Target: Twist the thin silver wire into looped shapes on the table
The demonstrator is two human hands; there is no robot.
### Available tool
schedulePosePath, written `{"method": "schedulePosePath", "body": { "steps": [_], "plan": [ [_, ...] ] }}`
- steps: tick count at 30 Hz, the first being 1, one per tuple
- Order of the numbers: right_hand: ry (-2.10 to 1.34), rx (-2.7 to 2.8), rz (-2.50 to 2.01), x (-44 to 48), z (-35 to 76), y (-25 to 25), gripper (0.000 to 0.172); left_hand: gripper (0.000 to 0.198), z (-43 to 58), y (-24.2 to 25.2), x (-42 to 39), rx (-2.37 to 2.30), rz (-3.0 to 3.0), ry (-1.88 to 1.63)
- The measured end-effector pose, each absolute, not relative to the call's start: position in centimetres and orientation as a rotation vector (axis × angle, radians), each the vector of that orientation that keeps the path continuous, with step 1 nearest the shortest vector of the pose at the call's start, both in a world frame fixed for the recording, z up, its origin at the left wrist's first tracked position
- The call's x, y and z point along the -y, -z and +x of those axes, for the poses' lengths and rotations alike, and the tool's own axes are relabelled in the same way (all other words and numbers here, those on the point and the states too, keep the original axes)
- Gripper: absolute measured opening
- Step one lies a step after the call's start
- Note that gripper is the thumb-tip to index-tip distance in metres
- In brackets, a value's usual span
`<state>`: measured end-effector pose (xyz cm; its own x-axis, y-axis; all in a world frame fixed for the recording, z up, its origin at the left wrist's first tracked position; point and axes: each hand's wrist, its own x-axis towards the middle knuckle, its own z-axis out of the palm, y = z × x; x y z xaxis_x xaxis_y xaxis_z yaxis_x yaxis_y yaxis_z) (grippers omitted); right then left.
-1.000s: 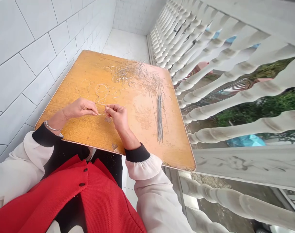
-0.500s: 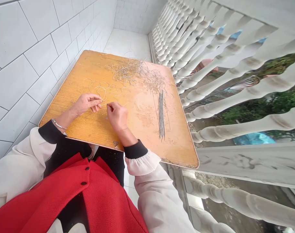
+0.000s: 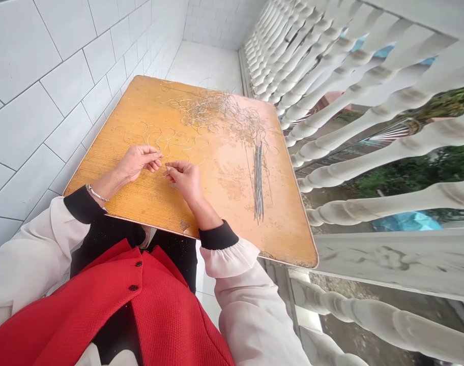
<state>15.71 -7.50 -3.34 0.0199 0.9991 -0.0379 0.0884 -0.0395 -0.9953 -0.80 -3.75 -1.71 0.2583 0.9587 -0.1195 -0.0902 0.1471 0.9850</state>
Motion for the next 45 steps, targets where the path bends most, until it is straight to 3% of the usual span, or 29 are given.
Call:
{"method": "schedulePosePath", "body": {
  "steps": [8, 16, 25, 35, 45],
  "plan": [
    [-1.115, 1.323, -1.322, 7.6, 15.4, 4.1, 0.019, 0.016, -0.8, 1.3, 4.1, -1.056, 1.073, -0.988],
    [-1.228, 1.227, -1.288, 7.5, 15.4, 4.1, 0.037, 0.016, -0.9, 1.1, 4.1, -1.017, 1.089, -1.023],
    [-1.159, 1.198, -1.343, 7.2, 15.8, 3.8, 0.034, 0.018, -1.7, 1.1, 3.7, -0.922, 1.035, -0.925],
    [-1.124, 1.224, -1.374, 7.3, 15.6, 3.7, 0.028, 0.034, -1.4, 1.0, 3.9, -1.029, 1.204, -0.883],
    [-0.93, 1.502, -1.438, 7.6, 15.1, 5.4, 0.022, 0.035, 0.0, 1.4, 4.5, -1.148, 1.214, -1.052]
  ]
}}
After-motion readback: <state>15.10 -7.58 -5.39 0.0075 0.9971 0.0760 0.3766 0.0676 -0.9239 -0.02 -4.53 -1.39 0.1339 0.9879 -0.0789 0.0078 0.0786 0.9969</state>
